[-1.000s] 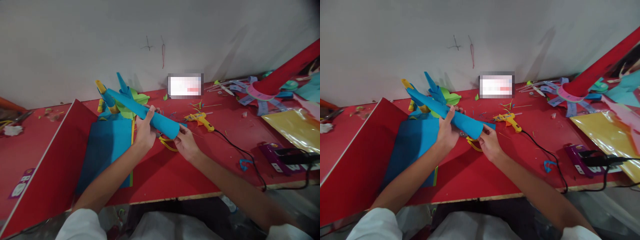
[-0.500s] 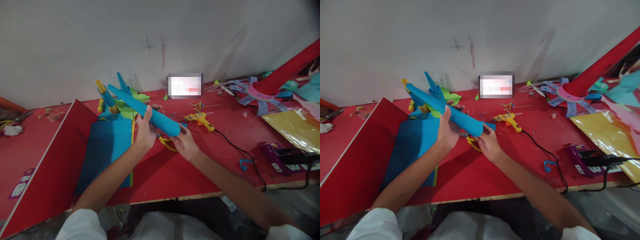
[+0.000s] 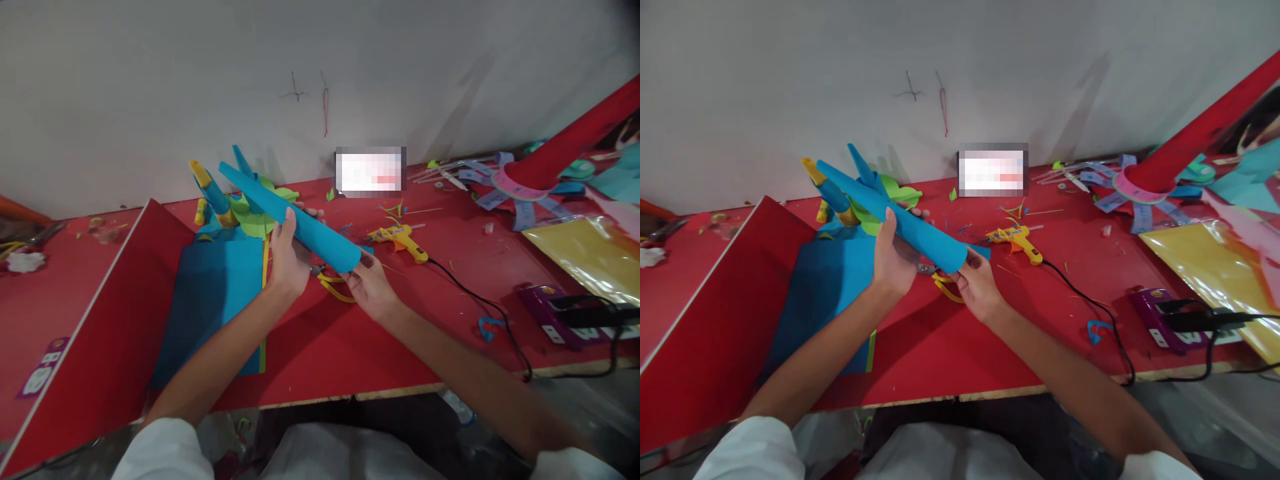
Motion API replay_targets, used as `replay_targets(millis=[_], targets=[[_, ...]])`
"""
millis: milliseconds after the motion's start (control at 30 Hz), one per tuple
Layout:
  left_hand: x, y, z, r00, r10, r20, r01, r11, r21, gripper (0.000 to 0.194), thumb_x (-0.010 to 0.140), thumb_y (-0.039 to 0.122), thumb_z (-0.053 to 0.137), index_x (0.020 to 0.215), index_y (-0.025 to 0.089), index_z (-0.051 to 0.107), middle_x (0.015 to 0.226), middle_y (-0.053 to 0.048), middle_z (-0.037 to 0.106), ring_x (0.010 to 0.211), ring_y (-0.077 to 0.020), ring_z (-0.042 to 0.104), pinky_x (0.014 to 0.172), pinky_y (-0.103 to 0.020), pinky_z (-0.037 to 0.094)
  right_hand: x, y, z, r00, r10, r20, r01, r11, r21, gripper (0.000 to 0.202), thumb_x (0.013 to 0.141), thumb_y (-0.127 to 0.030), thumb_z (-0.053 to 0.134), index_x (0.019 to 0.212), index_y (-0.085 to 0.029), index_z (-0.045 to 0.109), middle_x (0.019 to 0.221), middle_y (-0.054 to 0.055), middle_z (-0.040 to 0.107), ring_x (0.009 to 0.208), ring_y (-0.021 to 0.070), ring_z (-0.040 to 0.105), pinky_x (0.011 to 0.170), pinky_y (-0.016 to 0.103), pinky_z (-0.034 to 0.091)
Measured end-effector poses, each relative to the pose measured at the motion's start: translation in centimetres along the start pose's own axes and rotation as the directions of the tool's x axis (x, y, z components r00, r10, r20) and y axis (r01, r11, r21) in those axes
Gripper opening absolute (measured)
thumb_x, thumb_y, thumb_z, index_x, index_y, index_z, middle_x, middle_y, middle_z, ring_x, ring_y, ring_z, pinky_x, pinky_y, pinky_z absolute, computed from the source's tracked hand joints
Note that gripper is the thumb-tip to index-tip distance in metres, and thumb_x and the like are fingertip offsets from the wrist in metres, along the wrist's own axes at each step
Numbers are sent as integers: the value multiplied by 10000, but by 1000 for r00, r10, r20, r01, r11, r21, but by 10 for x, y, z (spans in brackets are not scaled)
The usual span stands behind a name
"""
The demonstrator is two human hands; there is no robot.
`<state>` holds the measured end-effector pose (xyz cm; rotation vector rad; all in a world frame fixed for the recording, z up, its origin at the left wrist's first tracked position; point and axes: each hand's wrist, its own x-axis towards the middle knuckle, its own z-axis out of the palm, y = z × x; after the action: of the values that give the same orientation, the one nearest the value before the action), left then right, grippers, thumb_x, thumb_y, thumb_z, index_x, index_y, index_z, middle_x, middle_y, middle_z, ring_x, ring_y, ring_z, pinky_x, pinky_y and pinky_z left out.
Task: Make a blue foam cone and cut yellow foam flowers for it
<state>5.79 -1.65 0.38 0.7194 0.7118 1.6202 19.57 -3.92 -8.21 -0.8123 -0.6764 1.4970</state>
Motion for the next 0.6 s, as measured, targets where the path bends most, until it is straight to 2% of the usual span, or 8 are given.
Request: replay_targets(millis=[100, 167, 267, 333, 400, 500, 600], targets=[[5, 5, -1, 1000, 3, -8, -3, 999, -33, 362, 886, 555, 841, 988, 240, 694, 991, -13, 743, 1025, -176, 756, 1000, -339, 601, 0, -1, 0, 997, -55, -62, 47, 991, -129, 371, 733, -425, 928, 905, -251, 648, 843, -15, 702, 716, 161, 656, 678, 304, 601], [7, 9, -2, 1000, 14, -23, -15, 999, -38, 363, 888, 564, 837, 992, 248, 692, 987, -10, 741, 1024, -179, 759, 992, -340, 605, 2, -3, -3, 982, -173, -76, 144, 945, -295, 366, 729, -358, 917, 899, -257, 609, 811, -32, 657, 729, 162, 629, 687, 295, 567], [8, 11, -2, 999, -10, -53, 10, 1000, 1, 379, 890, 593, 819, 970, 249, 680, 978, -22, 746, 1040, -205, 761, 962, -341, 615, 6, -10, -7, 931, -365, 19, 326, 804, -497, 464, 698, -261, 909, 1082, -274, 649, 1039, 21, 715, 944, 212, 675, 824, 337, 568], [5, 9, -2, 996, -65, -67, 68, 997, 29, 396, 886, 602, 817, 956, 240, 671, 965, -28, 747, 1019, -211, 762, 938, -342, 620, 6, -15, -10, 907, -405, 118, 398, 731, -554, 585, 720, -216, 864, 1264, -296, 662, 1201, 59, 735, 1060, 247, 687, 909, 386, 567], [2, 4, -2, 991, -126, -54, 129, 990, 57, 401, 876, 587, 831, 964, 232, 668, 958, -26, 745, 980, -203, 760, 910, -339, 620, 4, -19, -11, 899, -400, 177, 424, 699, -576, 616, 760, -198, 805, 1348, -320, 666, 1189, 55, 764, 1065, 262, 704, 943, 415, 566], [2, -2, -2, 973, -227, 35, 220, 965, 145, 406, 891, 605, 804, 1000, 236, 673, 993, -44, 762, 960, -215, 753, 866, -347, 617, 1, -21, -13, 906, -385, 175, 413, 719, -559, 511, 793, -246, 789, 1294, -319, 723, 1140, 46, 798, 1069, 288, 725, 951, 427, 577], [4, -5, -7, 959, -256, 124, 219, 943, 251, 465, 973, 702, 639, 1084, 252, 681, 1100, -79, 771, 1049, -242, 738, 889, -364, 599, 6, -19, -15, 927, -365, 82, 362, 819, -446, 332, 785, -324, 821, 1109, -287, 762, 1032, 44, 805, 975, 287, 735, 863, 409, 606]])
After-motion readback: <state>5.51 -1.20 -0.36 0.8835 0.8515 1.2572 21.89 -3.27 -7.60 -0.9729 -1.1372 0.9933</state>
